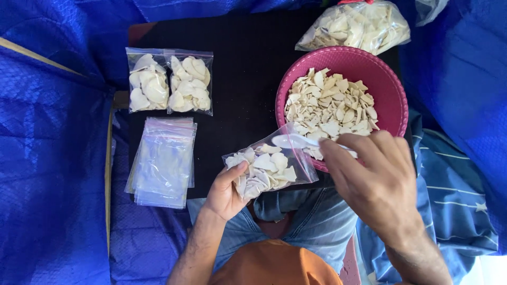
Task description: Scooping dried food pieces from a bowl into small plastic bags and sealing them.
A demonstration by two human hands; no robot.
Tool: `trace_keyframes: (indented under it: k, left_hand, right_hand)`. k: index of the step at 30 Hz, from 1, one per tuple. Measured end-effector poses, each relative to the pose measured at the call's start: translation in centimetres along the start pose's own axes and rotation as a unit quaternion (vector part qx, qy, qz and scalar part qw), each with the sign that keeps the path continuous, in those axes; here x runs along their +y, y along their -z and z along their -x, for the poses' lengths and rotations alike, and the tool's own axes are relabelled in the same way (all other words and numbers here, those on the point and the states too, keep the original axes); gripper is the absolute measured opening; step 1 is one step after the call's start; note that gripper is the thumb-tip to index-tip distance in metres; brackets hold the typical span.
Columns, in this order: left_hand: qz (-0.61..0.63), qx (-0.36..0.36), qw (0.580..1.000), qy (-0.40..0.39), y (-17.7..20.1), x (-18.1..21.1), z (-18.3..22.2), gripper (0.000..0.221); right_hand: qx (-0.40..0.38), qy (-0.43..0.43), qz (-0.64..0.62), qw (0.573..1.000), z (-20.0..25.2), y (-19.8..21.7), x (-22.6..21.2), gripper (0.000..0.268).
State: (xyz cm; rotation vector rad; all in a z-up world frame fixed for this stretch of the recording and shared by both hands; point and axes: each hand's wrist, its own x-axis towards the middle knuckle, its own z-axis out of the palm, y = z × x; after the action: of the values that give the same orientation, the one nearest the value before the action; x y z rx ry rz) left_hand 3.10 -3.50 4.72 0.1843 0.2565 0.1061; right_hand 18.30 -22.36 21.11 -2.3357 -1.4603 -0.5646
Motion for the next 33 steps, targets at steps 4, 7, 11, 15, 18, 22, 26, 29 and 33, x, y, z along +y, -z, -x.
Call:
trace_keyframes:
  k: [4, 7, 11, 15, 18, 22, 26, 29, 33]
  left_hand:
    - [-0.012, -0.014, 1.000, -0.008, -0.6, 0.5, 0.3, 0.057]
    - [-0.010, -0.013, 1.000, -0.011, -0.4, 0.3, 0.5, 0.056]
    - [-0.025, -0.043, 0.999, -0.015, 0.0, 0.2, 0.4, 0.066]
    - [-0.046, -0.039, 0.996, -0.062, 1.2, 0.7, 0.8, 0.071]
    - [-0.053, 0.012, 0.992, -0.113, 1.4, 1.5, 0.8, 0.070]
    - [-0.006, 0.011, 0.992, -0.122, 2.6, 2.2, 1.4, 0.068]
    - [0.001, -0.071, 0.989, -0.129, 2.9, 2.2, 1.1, 0.077]
    - [-0.010, -0.065, 0.990, -0.126, 2.8, 1.8, 0.6, 0.078]
    - [-0.021, -0.062, 0.990, -0.122, 1.3, 1.4, 0.3, 0.072]
  right_hand:
    - [0.021, -0.027, -0.013, 0.999, 0.5, 0.4, -0.6, 0.015]
    - [0.004, 0.003, -0.050, 0.999, 0.6, -0.4, -0.5, 0.018]
    - [0.031, -0.001, -0.063, 0.998, 0.7, -0.9, 0.0, 0.016]
    - [0.034, -0.080, -0.056, 0.995, 2.2, 0.0, 2.5, 0.019]
    - [-0.039, -0.093, 0.088, 0.991, 3.4, 0.8, 4.6, 0.014]
    - [-0.167, -0.075, 0.275, 0.944, 4.2, 0.7, 6.0, 0.016]
    - [-0.230, -0.061, 0.274, 0.932, 3.5, 0.1, 6.5, 0.024]
    - [-0.215, -0.067, 0.173, 0.959, 2.8, -1.5, 6.4, 0.025]
    - [-0.133, -0.091, 0.005, 0.987, 2.2, -3.1, 6.4, 0.012]
